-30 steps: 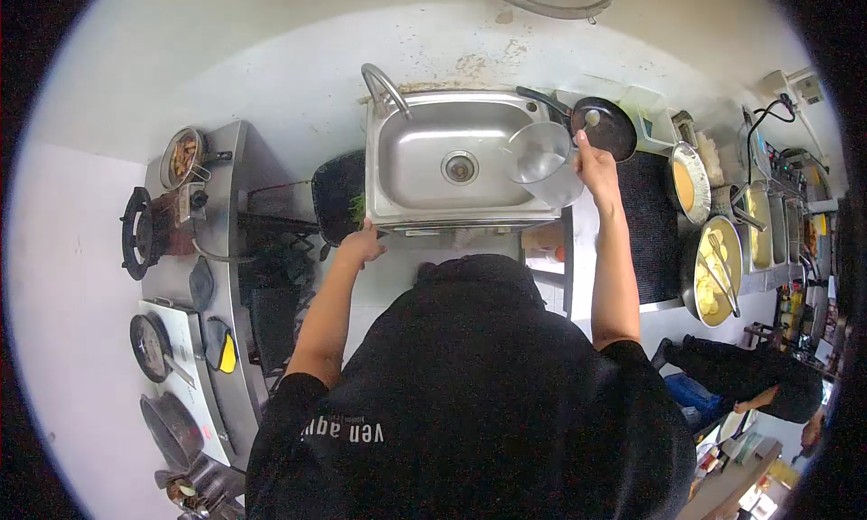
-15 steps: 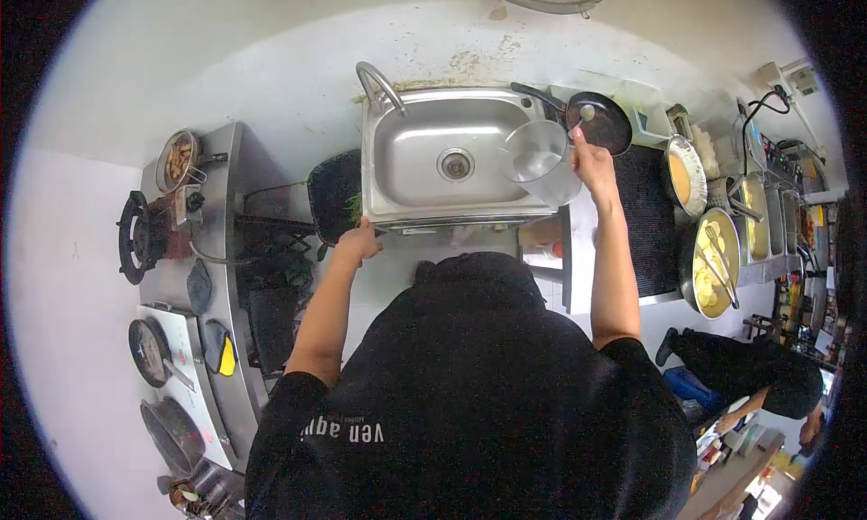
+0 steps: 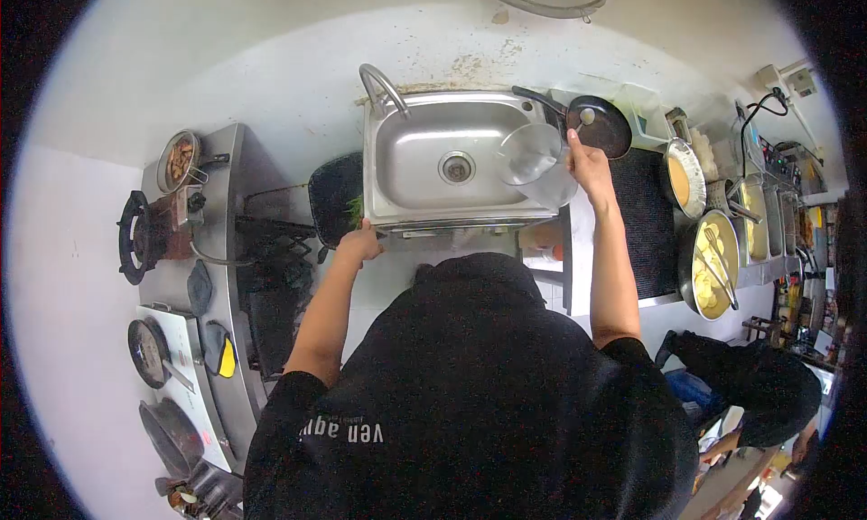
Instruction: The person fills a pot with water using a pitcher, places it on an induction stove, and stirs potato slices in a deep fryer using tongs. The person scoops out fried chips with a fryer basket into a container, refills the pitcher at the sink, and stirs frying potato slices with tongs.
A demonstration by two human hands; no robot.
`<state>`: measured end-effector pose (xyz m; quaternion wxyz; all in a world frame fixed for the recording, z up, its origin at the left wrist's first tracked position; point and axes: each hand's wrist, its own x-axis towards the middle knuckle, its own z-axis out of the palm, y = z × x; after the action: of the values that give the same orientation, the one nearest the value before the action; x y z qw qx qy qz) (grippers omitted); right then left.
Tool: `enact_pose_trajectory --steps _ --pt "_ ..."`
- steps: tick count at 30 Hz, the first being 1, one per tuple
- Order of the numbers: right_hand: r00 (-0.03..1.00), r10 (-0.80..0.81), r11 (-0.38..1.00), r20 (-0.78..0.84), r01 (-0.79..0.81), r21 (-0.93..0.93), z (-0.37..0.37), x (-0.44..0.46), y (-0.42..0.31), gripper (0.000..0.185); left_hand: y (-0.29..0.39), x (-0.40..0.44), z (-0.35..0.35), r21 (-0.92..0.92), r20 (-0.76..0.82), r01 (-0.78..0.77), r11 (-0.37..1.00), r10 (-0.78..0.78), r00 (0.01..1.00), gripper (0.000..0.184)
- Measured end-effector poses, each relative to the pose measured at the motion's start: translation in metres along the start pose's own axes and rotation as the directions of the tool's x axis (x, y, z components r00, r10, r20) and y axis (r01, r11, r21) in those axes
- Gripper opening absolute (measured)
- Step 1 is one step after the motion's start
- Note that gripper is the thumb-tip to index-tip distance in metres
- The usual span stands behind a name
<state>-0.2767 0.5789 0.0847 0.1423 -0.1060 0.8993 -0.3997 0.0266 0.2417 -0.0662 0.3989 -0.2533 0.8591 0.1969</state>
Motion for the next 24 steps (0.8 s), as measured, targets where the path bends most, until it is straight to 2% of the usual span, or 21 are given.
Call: enact_pose_trajectory --steps 3,6,8,14,24 --pt "1.000 -0.003 1.000 -0.012 0.003 -0.006 0.002 0.003 0.004 0.068 0.003 -0.004 -0.004 -0.006 -0.028 0.008 1.000 -0.008 1.000 0.082" --pt "1.000 0.011 1.000 -0.013 -0.011 0.003 0.004 0.004 0.004 0.068 0.007 -0.007 -0.011 0.011 0.096 0.047 0.999 -0.048 0.994 0.082" --pt "1.000 -0.002 1.000 -0.008 0.002 0.000 0.003 0.002 0.002 0.068 0.009 -0.011 -0.011 0.029 0.023 0.017 0.999 -0.017 1.000 0.081" --pt "1.000 -0.018 1.000 -0.001 0.018 0.001 0.003 0.001 -0.001 0.068 0.013 -0.019 -0.015 0.053 -0.013 0.007 0.999 -0.006 1.000 0.079" --pt "1.000 -0.010 0.999 0.017 0.010 -0.033 0.007 0.003 0.001 0.069 0.017 -0.023 -0.019 0.018 0.029 0.020 1.000 -0.021 0.999 0.074"
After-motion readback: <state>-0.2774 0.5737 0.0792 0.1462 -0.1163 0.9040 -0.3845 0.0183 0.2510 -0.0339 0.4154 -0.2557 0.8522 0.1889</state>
